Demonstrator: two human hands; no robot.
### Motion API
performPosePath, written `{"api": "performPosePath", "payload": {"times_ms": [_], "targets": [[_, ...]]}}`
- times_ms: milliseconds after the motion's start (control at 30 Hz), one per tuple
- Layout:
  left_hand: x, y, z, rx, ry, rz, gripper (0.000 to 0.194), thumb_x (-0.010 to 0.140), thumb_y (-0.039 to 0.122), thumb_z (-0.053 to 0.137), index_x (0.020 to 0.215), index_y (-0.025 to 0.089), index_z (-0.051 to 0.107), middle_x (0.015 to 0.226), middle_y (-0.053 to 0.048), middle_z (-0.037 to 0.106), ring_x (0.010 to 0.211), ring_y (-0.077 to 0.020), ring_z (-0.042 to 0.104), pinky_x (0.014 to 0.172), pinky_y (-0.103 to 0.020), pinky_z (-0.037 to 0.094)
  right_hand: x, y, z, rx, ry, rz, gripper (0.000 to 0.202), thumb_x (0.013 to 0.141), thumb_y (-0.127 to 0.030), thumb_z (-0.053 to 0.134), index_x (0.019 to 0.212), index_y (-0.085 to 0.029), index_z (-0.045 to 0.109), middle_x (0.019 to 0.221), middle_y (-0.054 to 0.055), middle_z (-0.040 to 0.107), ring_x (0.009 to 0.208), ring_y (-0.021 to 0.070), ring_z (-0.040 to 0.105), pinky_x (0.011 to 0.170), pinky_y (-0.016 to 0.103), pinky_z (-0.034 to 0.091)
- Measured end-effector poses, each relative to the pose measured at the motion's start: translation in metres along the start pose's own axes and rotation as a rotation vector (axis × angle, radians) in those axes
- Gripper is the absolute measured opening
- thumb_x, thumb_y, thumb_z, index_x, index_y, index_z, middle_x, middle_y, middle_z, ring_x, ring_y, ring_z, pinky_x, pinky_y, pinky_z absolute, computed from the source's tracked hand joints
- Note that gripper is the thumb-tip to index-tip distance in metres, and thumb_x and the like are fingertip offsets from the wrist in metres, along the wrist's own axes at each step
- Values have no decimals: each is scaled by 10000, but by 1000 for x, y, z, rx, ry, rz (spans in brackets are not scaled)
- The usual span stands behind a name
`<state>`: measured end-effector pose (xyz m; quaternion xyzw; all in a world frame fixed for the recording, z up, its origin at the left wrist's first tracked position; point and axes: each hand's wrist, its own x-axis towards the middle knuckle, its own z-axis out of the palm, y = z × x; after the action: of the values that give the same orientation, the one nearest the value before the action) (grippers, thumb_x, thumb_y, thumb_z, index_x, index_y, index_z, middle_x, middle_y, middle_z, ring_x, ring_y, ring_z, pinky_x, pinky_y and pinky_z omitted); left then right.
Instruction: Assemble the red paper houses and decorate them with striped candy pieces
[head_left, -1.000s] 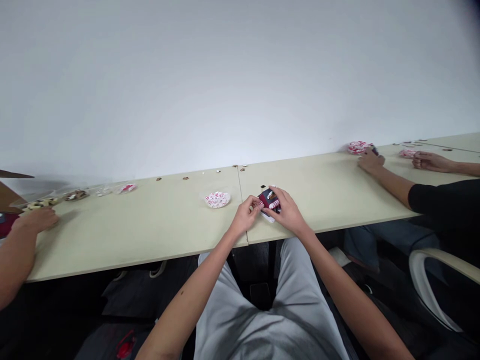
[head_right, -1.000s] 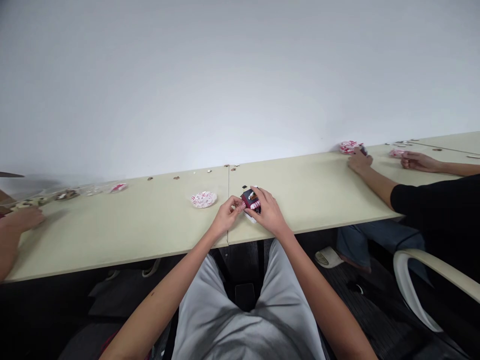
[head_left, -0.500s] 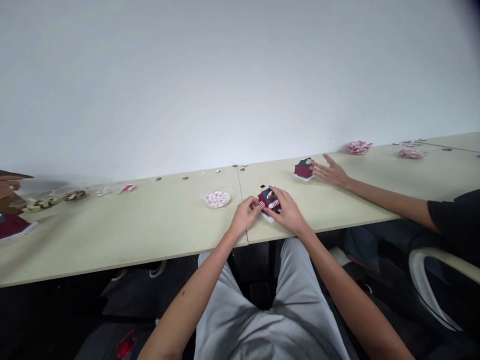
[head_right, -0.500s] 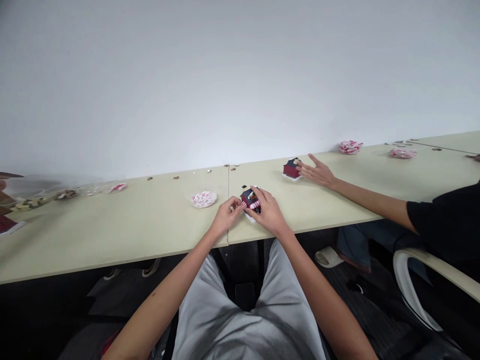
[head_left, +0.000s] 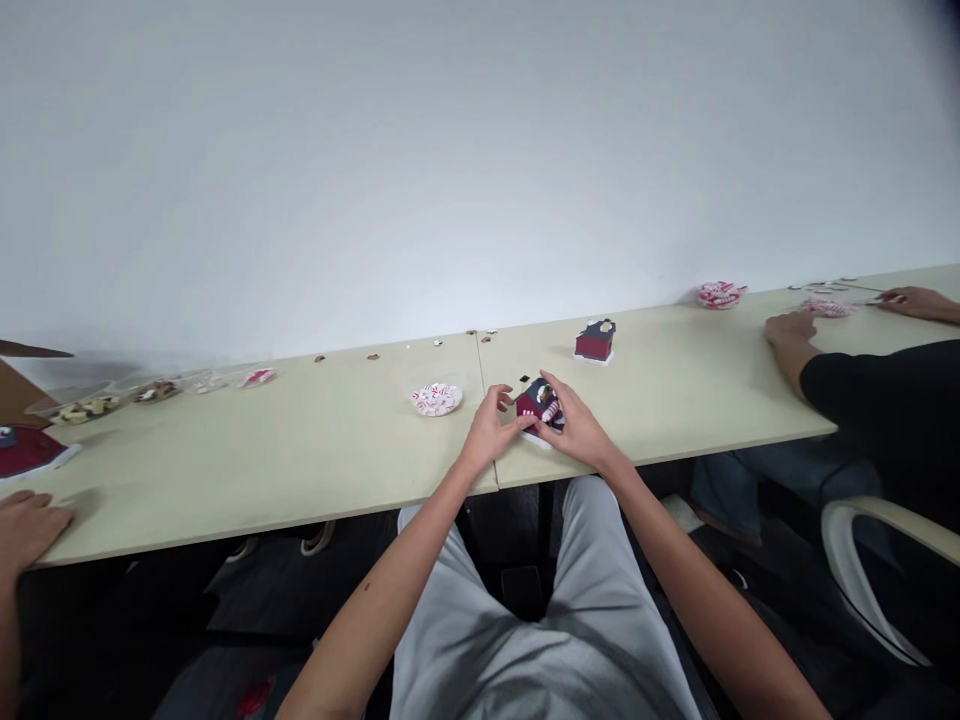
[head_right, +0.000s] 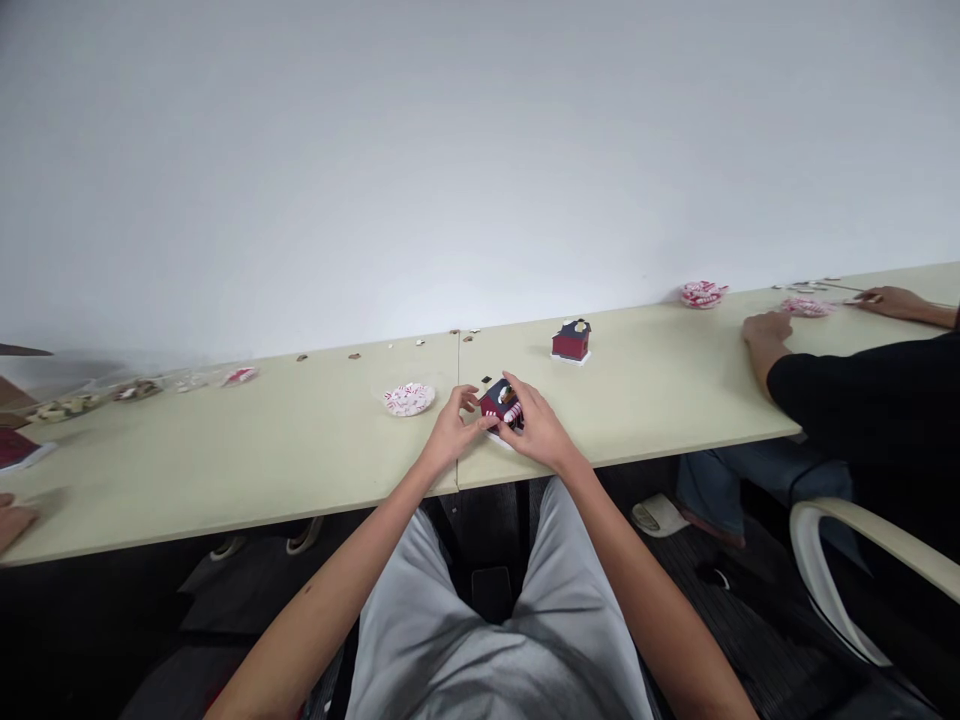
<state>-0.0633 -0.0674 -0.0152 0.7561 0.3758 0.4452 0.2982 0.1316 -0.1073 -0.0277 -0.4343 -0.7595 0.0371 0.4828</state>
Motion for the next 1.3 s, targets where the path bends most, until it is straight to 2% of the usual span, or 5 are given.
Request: {"api": "performPosePath", "payload": {"times_ms": [300, 567, 767, 967, 1300], "targets": [[-4, 3, 1, -91, -188, -10, 791, 835, 516, 715, 1508, 265, 384, 1538, -135, 428, 1344, -306, 483, 1010, -380, 466, -3, -3, -5, 145, -36, 34, 776, 876, -356, 637, 1560, -219, 296, 1542, 138, 429, 1393, 303, 466, 1150, 495, 404], [-7, 13, -4, -101, -217, 126, 666, 881, 479, 673, 1466, 248, 451, 1512, -127, 469, 1377, -298, 462, 1135, -418, 413, -3, -8, -10, 215, -113, 12, 780, 894, -242, 556, 1597, -215, 219, 1573, 117, 399, 1414, 273, 450, 1183, 468, 365], [-9, 17, -10, -104, -278, 142, 798, 867, 474, 695, 1544, 275, 323, 1582, -104, 378, 1441, -284, 403, 1225, -435, 328, -4, -2, -10, 321, -171, -41, 736, 985, -447, 507, 1615, -247, 186, 1636, 89, 291, 1477, 294, 353, 1205, 480, 328], [-3, 18, -14, 32, -261, 335, 802, 833, 486, 731, 1526, 306, 369, 1579, -89, 390, 1496, -302, 312, 1273, -476, 230, -4, -3, -11, 329, -210, -39, 766, 1000, -561, 445, 1629, -282, 109, 1664, 46, 219, 1510, 291, 287, 1235, 469, 267], [-8, 39, -27, 118, -307, 306, 667, 805, 485, 762, 1402, 308, 523, 1335, -97, 566, 1279, -281, 508, 1142, -444, 387, -6, -15, -17, 389, -279, 14, 797, 993, -638, 398, 1629, -292, 64, 1657, 74, 239, 1499, 282, 315, 1224, 483, 261]]}}
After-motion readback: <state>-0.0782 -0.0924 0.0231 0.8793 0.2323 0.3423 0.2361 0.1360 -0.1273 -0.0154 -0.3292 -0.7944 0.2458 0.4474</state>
